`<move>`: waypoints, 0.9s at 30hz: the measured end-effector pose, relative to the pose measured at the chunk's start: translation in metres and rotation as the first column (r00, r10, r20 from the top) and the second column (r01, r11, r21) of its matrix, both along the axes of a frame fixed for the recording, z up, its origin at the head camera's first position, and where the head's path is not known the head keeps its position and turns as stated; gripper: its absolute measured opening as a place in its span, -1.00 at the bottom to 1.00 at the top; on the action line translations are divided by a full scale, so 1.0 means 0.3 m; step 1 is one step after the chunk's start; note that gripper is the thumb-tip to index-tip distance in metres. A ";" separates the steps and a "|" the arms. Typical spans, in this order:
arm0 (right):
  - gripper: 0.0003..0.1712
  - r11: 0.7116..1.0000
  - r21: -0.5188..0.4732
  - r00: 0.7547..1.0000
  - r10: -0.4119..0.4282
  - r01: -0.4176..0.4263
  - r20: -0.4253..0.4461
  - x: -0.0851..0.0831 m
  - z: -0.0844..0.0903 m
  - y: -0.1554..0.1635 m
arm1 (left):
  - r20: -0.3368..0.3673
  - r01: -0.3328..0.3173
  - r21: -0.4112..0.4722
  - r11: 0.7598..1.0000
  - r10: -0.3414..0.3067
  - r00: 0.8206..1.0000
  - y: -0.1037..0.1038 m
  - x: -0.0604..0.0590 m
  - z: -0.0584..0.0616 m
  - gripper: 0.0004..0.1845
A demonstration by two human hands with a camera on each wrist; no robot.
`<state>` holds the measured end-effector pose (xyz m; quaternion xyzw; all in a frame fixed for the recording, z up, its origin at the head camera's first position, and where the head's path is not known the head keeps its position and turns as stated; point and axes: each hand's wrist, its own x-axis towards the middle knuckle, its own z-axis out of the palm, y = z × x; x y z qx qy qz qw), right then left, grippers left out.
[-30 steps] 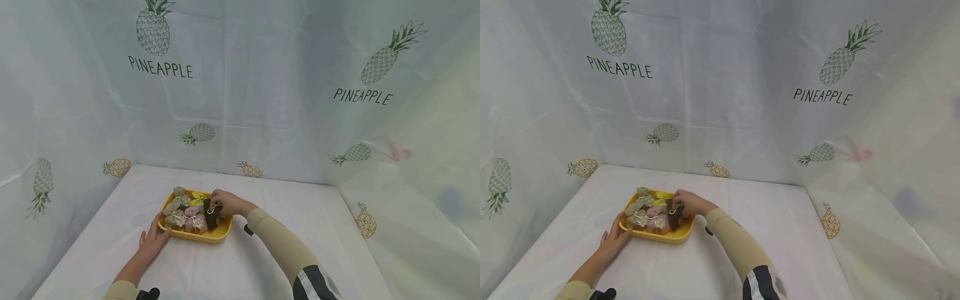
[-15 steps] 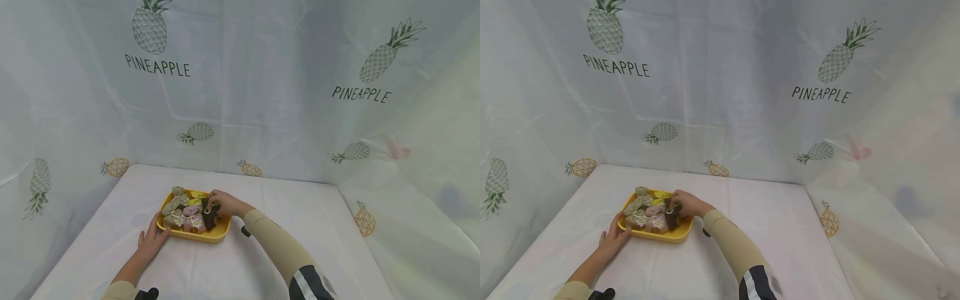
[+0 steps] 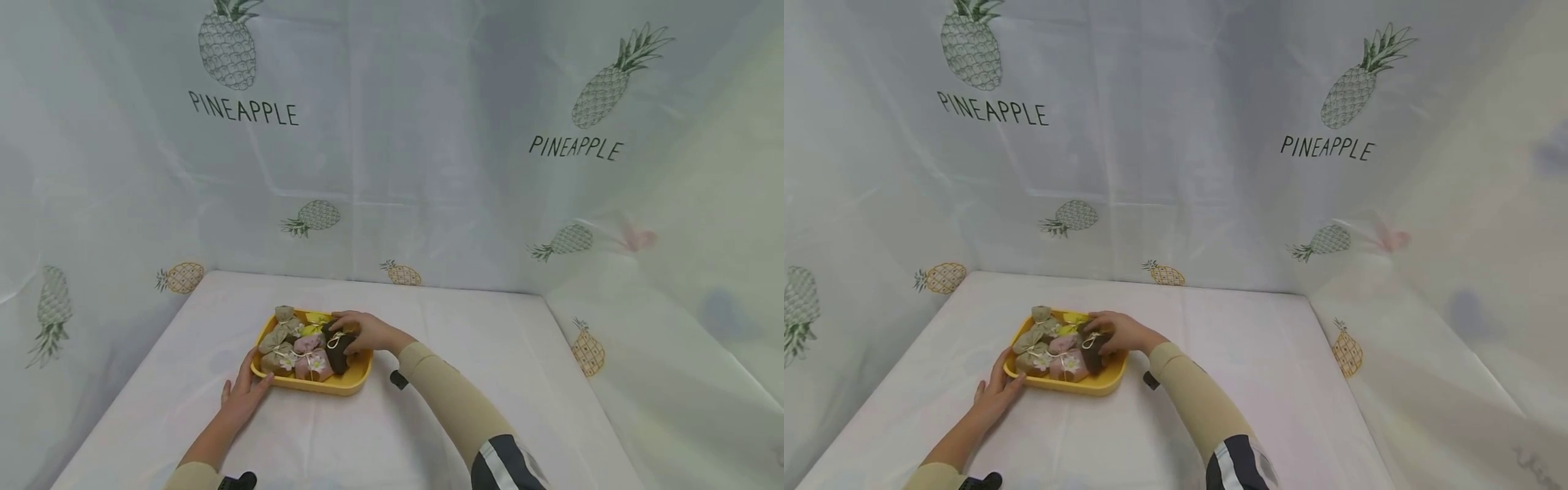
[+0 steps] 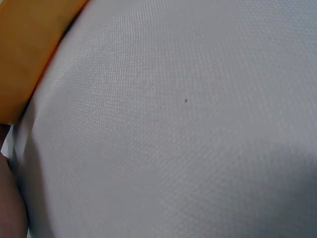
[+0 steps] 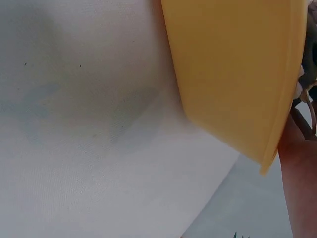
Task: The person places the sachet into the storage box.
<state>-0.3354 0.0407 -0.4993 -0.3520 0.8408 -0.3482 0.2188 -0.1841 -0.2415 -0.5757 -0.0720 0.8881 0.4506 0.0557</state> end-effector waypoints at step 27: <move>-0.29 0.988 -0.147 0.999 -0.049 0.051 0.022 0.091 0.062 0.174 | -0.187 -0.026 -0.077 0.997 0.011 0.982 -0.091 0.058 -0.010 -0.06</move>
